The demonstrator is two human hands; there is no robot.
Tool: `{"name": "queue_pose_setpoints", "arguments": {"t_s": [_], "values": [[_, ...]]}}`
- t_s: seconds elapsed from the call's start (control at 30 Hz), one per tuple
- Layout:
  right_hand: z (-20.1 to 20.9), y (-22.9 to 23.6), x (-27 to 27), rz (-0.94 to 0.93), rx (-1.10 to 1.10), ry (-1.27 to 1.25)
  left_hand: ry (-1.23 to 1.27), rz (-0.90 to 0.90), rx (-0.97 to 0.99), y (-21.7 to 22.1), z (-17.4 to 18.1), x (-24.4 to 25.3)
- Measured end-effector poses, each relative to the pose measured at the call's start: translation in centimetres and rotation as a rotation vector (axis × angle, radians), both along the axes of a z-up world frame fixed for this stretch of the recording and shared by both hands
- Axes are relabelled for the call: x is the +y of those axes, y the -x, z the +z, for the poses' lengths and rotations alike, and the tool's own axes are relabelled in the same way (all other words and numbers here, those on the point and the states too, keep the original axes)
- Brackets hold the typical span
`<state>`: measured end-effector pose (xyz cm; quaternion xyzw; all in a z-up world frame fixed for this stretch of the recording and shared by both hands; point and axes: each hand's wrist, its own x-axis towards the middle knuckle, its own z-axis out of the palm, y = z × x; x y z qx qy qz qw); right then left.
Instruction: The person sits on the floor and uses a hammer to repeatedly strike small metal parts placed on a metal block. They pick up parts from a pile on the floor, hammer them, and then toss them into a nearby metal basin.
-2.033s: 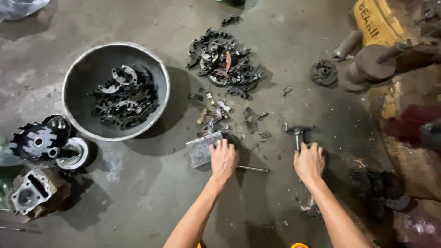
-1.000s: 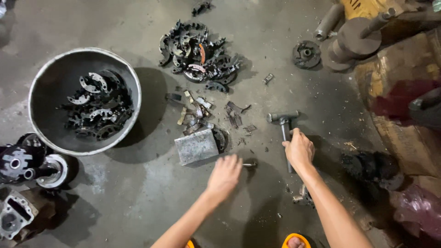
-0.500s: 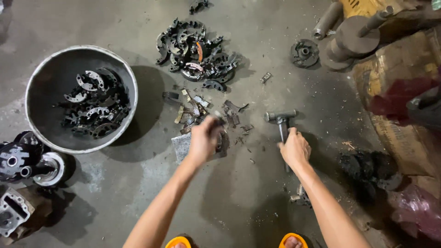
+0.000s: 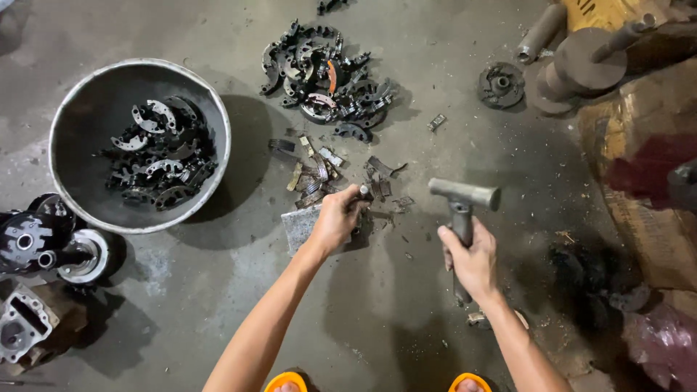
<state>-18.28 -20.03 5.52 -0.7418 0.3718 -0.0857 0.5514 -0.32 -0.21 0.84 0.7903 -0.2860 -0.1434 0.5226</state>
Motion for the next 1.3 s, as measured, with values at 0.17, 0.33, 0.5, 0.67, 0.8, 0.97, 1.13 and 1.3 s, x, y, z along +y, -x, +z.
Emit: {"name": "queue_pose_setpoints", "arguments": {"t_s": [0.17, 0.33, 0.5, 0.67, 0.8, 0.97, 1.13, 1.3], "values": [[3.3, -0.2, 2.0, 0.038, 0.008, -0.091, -0.051, -0.121, 0.014, 0.1, 1.4, 0.2], [4.1, -0.9, 2.6, 0.077, -0.015, -0.021, -0.04, -0.162, -0.054, 0.1, 0.5, 0.4], [7.1, -1.3, 3.3, 0.12, -0.062, 0.015, -0.039, -0.195, -0.073, -0.2, 2.1, 0.2], [12.3, -2.2, 3.7, 0.263, -0.368, 0.385, -0.048, -0.244, -0.101, -0.5, 1.2, -0.4], [6.6, -2.7, 3.3, 0.284, -0.297, 0.617, -0.061, -0.264, -0.124, -0.6, 0.2, -0.7], [11.0, -3.3, 2.7, 0.353, -0.151, 0.414, -0.095, -0.285, -0.153, -0.7, -0.4, -0.7], [9.4, -2.1, 3.7, 0.255, -0.239, 0.504, -0.118, -0.267, -0.135, -0.2, -1.5, -0.2], [10.3, -2.8, 3.8, 0.41, -0.135, 0.338, -0.038, -0.169, -0.08, 0.5, -0.6, 0.8]]}}
